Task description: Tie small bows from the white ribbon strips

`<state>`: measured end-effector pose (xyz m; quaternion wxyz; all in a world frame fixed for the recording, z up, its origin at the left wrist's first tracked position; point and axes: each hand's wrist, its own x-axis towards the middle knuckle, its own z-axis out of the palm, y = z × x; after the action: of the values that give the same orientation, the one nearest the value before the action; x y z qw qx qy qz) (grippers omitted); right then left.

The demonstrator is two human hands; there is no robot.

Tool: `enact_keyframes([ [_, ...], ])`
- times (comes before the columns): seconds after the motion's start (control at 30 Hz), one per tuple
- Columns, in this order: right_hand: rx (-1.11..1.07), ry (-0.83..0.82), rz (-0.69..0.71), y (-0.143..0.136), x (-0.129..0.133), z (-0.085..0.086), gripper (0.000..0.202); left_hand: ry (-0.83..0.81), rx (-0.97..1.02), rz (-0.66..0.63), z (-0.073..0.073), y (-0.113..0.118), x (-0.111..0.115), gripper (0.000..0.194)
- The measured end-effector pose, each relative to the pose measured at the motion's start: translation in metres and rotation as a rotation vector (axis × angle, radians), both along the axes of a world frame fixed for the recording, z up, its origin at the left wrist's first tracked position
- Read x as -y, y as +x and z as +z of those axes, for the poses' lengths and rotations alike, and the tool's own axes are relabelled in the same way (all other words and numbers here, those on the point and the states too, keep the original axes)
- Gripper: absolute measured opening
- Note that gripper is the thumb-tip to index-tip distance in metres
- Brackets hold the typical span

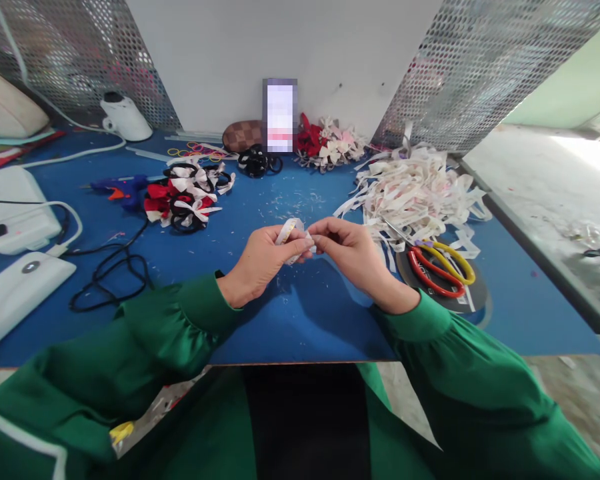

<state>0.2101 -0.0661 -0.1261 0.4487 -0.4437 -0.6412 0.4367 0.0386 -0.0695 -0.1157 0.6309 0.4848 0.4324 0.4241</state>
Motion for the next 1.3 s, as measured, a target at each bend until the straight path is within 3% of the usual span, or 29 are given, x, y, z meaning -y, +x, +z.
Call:
enact_keyframes([
  [0.13,0.045,0.081,-0.027,0.001,0.001,0.003,0.024,0.004,-0.016,0.021,-0.001,0.0,0.0,0.024],
  [0.33,0.269,0.206,-0.063,0.003,0.001,0.006,0.012,-0.001,-0.054,0.029,-0.001,0.001,0.0,0.02],
  [0.5,0.387,0.353,-0.192,0.003,0.003,0.008,0.014,-0.01,-0.045,0.031,0.0,0.001,0.0,0.014],
  [0.77,0.42,0.386,-0.289,0.004,0.002,0.009,0.015,-0.02,-0.042,0.009,-0.001,0.0,0.001,0.017],
  [1.0,0.372,0.369,-0.298,0.006,-0.001,0.005,0.016,-0.054,0.012,-0.003,-0.003,-0.001,-0.001,0.017],
  [1.13,0.129,0.303,-0.407,0.01,-0.007,0.002,0.018,-0.101,0.023,0.051,-0.005,-0.004,-0.008,0.019],
  [1.23,-0.028,0.388,-0.507,0.004,0.0,0.004,0.018,-0.106,0.042,0.097,-0.008,-0.007,-0.014,0.022],
  [1.27,-0.031,0.439,-0.45,0.0,0.006,0.004,0.018,-0.1,0.05,0.099,-0.008,-0.008,-0.015,0.022],
  [1.3,-0.012,0.515,-0.3,-0.005,0.013,0.005,0.019,-0.096,0.055,0.097,-0.009,-0.008,-0.016,0.021],
])
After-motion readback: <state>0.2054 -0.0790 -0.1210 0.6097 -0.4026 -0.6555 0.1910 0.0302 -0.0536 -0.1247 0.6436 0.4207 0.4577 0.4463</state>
